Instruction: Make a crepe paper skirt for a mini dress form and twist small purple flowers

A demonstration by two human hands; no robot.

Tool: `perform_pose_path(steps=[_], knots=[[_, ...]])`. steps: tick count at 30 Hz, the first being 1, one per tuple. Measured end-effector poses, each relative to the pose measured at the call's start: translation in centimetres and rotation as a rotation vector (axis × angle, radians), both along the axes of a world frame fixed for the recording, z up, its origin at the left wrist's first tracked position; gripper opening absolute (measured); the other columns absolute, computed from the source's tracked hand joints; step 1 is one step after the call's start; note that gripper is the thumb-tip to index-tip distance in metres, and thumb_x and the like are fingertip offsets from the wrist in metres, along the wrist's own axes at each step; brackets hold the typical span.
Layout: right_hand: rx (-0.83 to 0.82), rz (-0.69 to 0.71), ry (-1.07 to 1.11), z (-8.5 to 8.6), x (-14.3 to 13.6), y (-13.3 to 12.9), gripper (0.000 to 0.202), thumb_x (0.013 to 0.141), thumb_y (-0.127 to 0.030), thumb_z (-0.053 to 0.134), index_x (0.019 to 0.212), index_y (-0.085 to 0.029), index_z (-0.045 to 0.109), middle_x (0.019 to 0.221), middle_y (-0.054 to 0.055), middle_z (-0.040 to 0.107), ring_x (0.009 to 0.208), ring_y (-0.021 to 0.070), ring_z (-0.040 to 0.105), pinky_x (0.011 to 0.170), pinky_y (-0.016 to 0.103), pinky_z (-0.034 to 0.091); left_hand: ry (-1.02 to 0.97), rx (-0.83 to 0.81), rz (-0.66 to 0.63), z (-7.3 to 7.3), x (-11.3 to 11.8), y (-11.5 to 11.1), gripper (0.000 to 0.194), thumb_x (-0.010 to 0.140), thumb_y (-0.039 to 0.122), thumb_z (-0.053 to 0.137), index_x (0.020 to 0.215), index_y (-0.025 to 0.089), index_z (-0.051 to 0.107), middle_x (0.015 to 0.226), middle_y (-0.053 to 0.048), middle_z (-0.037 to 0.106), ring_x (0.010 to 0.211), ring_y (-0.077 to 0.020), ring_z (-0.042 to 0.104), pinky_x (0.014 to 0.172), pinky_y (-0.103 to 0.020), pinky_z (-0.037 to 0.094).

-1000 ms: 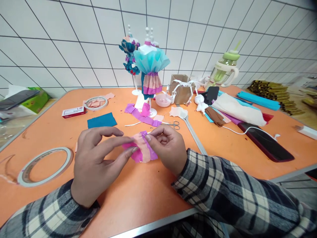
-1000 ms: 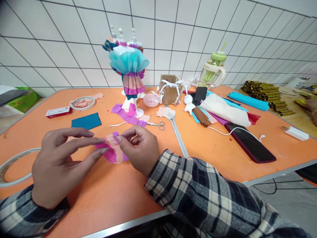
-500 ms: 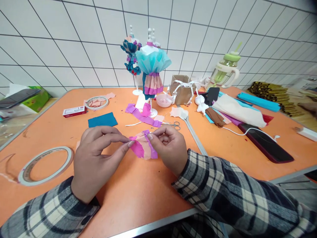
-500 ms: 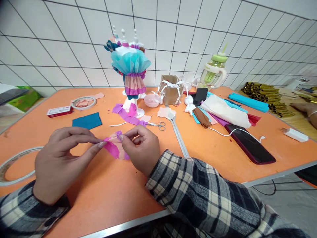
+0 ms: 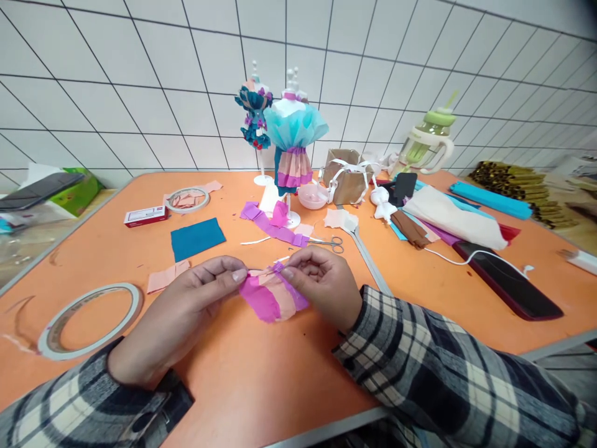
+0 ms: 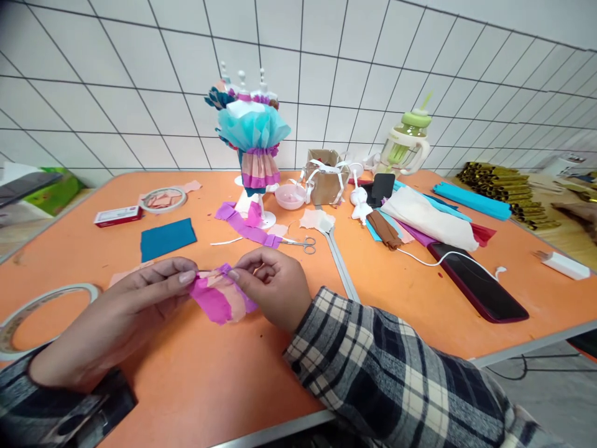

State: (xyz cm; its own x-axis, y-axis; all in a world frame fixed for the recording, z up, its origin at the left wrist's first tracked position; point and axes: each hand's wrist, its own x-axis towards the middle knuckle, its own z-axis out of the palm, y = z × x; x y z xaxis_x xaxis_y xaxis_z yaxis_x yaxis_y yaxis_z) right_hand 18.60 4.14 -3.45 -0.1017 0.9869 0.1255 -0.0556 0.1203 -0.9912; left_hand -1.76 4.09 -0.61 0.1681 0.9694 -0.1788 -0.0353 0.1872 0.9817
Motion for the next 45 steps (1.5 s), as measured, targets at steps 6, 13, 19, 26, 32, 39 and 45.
perform_pose_path(steps=[6, 13, 19, 26, 32, 39, 45], knots=[[-0.007, 0.001, -0.026, -0.1, -0.1, -0.2, 0.019, 0.076, -0.034, 0.074, 0.079, -0.018, 0.065, 0.066, -0.002, 0.06, 0.051, 0.0064, 0.044, 0.047, 0.019, 0.036, -0.039, -0.005, 0.025, 0.1, 0.6, -0.3, 0.035, 0.075, 0.039, 0.079, 0.105, 0.025, 0.068, 0.083, -0.002, 0.076, 0.084, -0.0214, 0.072, 0.076, -0.031, 0.057], [0.046, -0.092, -0.084, 0.1, 0.0, -0.4, 0.017, 0.077, -0.035, 0.073, 0.078, -0.019, 0.066, 0.06, -0.004, 0.056, 0.047, 0.0065, 0.041, 0.044, 0.02, 0.032, 0.134, 0.051, -0.01, 0.5, 1.0, -0.9, 0.039, 0.073, 0.037, 0.078, 0.108, 0.027, 0.064, 0.08, -0.002, 0.079, 0.076, -0.0233, 0.074, 0.07, -0.032, 0.056], [0.024, -0.091, -0.089, 0.3, -0.1, -0.3, 0.015, 0.076, -0.032, 0.072, 0.077, -0.019, 0.064, 0.06, -0.004, 0.054, 0.046, 0.0059, 0.04, 0.043, 0.02, 0.031, 0.379, 0.224, 0.004, -0.2, 0.5, -0.7, 0.041, 0.08, 0.05, 0.068, 0.114, 0.027, 0.064, 0.1, -0.004, 0.077, 0.1, -0.0274, 0.07, 0.085, -0.039, 0.055], [-0.036, -0.024, -0.031, -0.1, -0.3, -0.3, 0.017, 0.077, -0.032, 0.072, 0.078, -0.019, 0.062, 0.063, -0.004, 0.055, 0.046, 0.0056, 0.04, 0.043, 0.02, 0.031, 0.731, 0.747, 0.071, -0.8, 0.8, -1.0, 0.048, 0.077, 0.051, 0.074, 0.117, 0.029, 0.058, 0.126, -0.005, 0.068, 0.121, -0.0278, 0.06, 0.104, -0.046, 0.045], [-0.017, -0.038, 0.038, 0.3, -0.7, -0.7, 0.017, 0.078, -0.033, 0.07, 0.078, -0.019, 0.06, 0.064, -0.004, 0.055, 0.044, 0.0047, 0.039, 0.041, 0.02, 0.028, 1.02, 1.102, 0.149, -0.1, 1.2, -1.7, 0.008, 0.087, 0.038, 0.066, 0.083, 0.03, 0.067, 0.108, -0.003, 0.072, 0.106, -0.0281, 0.064, 0.109, -0.056, 0.03], [0.028, -0.07, 0.008, 0.3, -0.8, -1.2, 0.018, 0.079, -0.034, 0.071, 0.077, -0.02, 0.059, 0.052, -0.007, 0.046, 0.04, 0.0052, 0.034, 0.039, 0.021, 0.025, 1.02, 0.998, 0.174, -0.5, 1.5, -1.7, 0.009, 0.087, 0.036, 0.064, 0.085, 0.029, 0.068, 0.103, -0.002, 0.069, 0.1, -0.025, 0.065, 0.104, -0.047, 0.037], [0.092, -0.07, -0.01, 0.7, -0.5, -1.5, 0.016, 0.078, -0.032, 0.07, 0.078, -0.019, 0.061, 0.06, -0.005, 0.055, 0.043, 0.0044, 0.04, 0.041, 0.019, 0.031, 0.872, 0.913, 0.005, -0.7, 1.2, -1.5, 0.01, 0.094, 0.031, 0.055, 0.087, 0.024, 0.058, 0.113, -0.005, 0.067, 0.113, -0.0221, 0.061, 0.096, -0.035, 0.046]])
